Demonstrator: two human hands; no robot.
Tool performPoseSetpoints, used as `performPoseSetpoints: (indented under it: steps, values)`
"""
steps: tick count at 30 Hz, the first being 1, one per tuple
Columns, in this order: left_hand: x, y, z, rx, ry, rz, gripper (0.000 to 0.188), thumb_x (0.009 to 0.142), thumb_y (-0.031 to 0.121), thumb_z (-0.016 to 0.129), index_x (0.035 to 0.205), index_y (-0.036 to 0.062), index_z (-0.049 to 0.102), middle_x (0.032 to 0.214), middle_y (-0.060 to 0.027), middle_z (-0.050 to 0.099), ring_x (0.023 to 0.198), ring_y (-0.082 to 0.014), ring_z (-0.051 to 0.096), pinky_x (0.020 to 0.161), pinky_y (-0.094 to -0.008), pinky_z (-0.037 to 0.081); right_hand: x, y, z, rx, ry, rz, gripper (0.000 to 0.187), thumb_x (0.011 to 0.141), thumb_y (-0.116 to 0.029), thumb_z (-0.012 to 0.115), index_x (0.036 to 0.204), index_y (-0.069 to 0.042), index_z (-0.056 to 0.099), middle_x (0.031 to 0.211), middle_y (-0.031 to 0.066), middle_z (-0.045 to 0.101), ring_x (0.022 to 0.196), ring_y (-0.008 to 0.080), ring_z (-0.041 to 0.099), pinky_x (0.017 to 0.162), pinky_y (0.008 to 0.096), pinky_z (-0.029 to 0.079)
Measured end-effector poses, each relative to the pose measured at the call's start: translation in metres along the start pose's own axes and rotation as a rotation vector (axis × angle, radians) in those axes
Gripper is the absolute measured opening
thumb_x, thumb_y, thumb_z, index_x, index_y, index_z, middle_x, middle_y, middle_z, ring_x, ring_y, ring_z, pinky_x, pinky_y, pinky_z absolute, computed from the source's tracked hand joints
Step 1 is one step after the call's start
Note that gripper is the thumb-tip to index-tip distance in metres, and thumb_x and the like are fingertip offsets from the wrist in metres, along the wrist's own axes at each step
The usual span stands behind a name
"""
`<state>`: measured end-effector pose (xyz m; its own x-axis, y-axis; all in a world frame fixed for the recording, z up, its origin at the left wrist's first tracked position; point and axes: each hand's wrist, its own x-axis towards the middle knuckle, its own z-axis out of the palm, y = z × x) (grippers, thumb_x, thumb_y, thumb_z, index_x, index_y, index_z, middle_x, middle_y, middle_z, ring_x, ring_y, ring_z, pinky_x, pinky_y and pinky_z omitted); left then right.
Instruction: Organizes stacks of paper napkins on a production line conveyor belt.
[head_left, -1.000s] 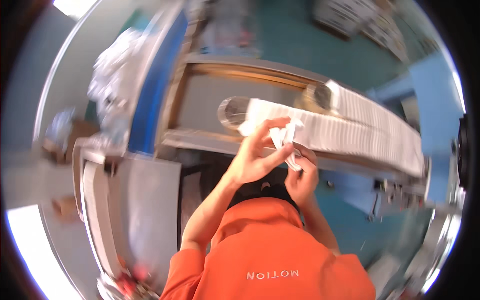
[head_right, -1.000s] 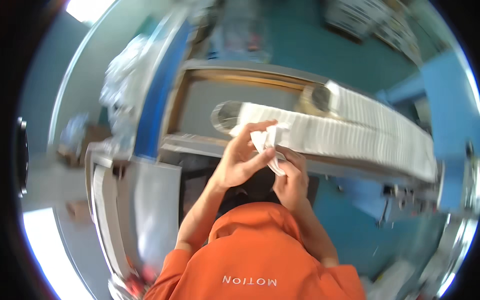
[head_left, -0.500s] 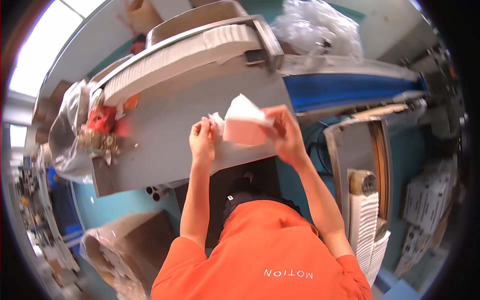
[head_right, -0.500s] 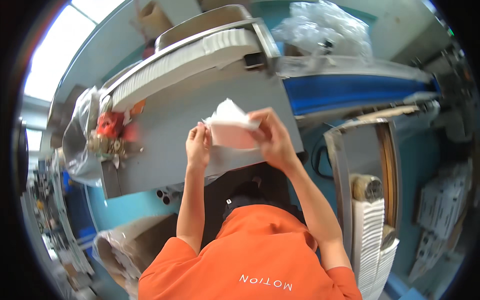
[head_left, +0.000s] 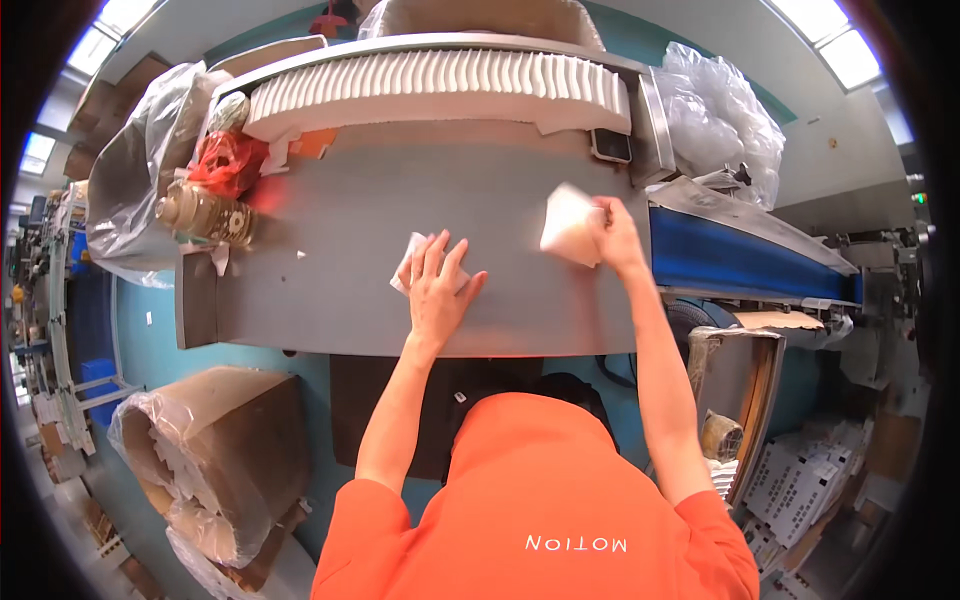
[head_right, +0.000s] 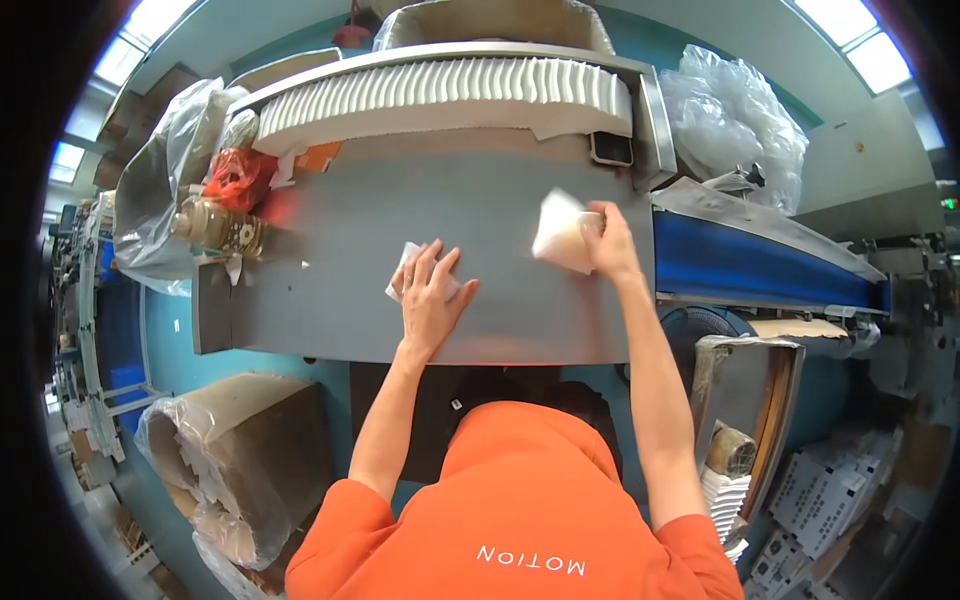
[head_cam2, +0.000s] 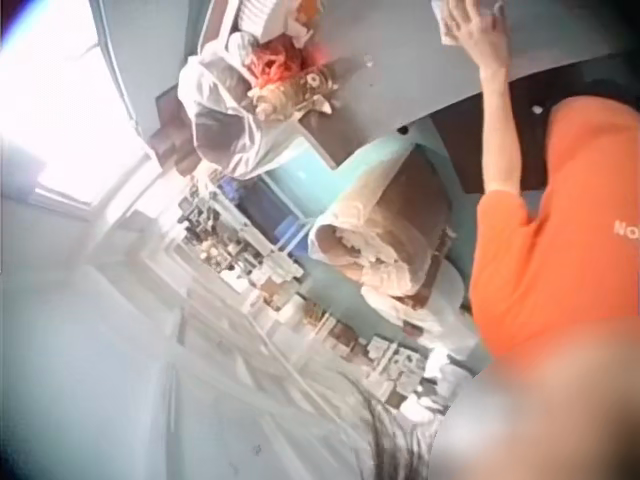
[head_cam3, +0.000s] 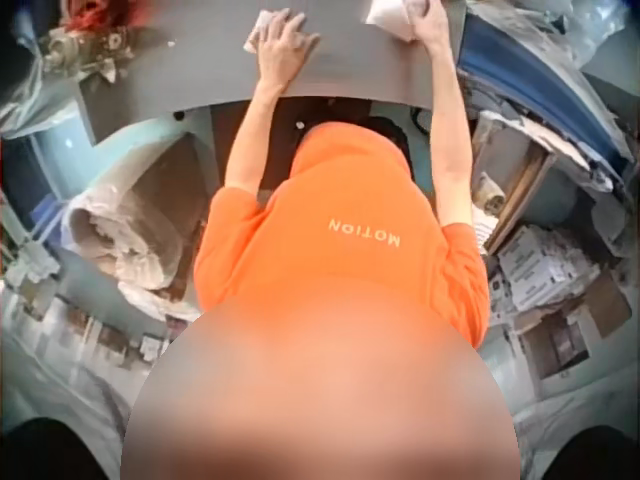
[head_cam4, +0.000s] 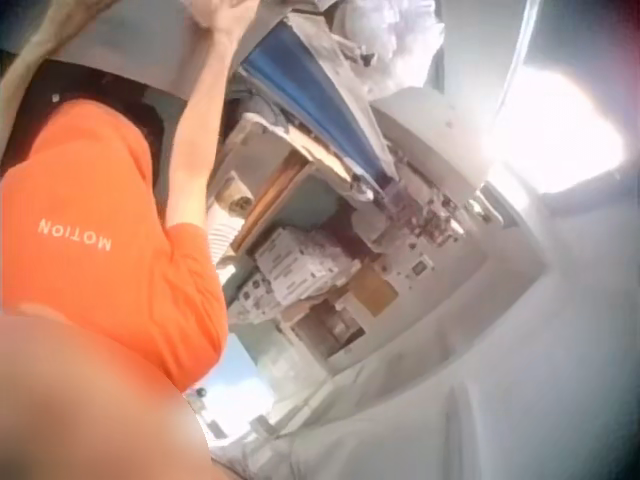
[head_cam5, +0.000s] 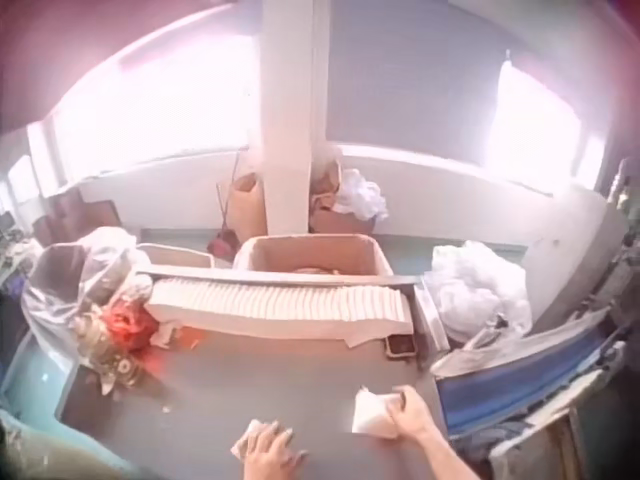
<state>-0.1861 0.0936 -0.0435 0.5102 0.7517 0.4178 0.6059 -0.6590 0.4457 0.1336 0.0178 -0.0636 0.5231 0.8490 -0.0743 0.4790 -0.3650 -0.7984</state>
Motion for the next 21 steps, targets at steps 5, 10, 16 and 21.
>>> performPoseSetpoints:
  steps: [5, 10, 16, 21]
  values:
    - [-0.011, -0.015, 0.013, -0.117, -0.008, -0.050, 0.038, 0.082, 0.019, 0.078, 0.116, 0.0100, 0.065, 0.123, -0.0068, 0.058, 0.113, -0.0264, 0.056, 0.097, -0.0418, 0.041, 0.037, -0.006, 0.020, 0.393, 0.370, 0.061, 0.051, 0.092, -0.021, 0.068, 0.132, 0.003, 0.048, 0.115, 0.0223, 0.060, 0.103, 0.0318, 0.060, 0.093, 0.0399, 0.048]
    - [-0.020, -0.010, -0.006, 0.155, 0.087, -0.187, 0.033, 0.081, 0.030, 0.079, 0.109, 0.0154, 0.068, 0.117, -0.0020, 0.063, 0.110, -0.0208, 0.058, 0.105, -0.0402, 0.028, 0.013, -0.011, 0.018, -0.069, 0.653, 0.023, 0.035, 0.093, -0.017, 0.062, 0.121, 0.001, 0.053, 0.119, 0.0223, 0.053, 0.108, 0.0366, 0.053, 0.095, 0.0427, 0.045]
    - [-0.003, -0.045, -0.013, -0.014, 0.162, -0.143, 0.054, 0.076, 0.021, 0.084, 0.124, 0.0123, 0.061, 0.119, -0.0100, 0.057, 0.108, -0.0317, 0.055, 0.090, -0.0425, 0.045, -0.012, -0.032, 0.032, -0.401, 0.501, -0.164, 0.041, 0.080, -0.015, 0.075, 0.114, -0.003, 0.054, 0.118, 0.0170, 0.053, 0.116, 0.0360, 0.048, 0.097, 0.0474, 0.041]
    - [0.005, -0.070, -0.037, 0.376, 0.178, -0.356, 0.062, 0.079, 0.046, 0.078, 0.130, 0.0171, 0.057, 0.145, -0.0120, 0.045, 0.126, -0.0350, 0.045, 0.099, -0.0529, 0.030, 0.033, -0.043, 0.022, -0.305, 0.648, -0.197, 0.049, 0.077, -0.024, 0.079, 0.115, -0.003, 0.054, 0.116, 0.0174, 0.055, 0.111, 0.0384, 0.052, 0.096, 0.0478, 0.042]
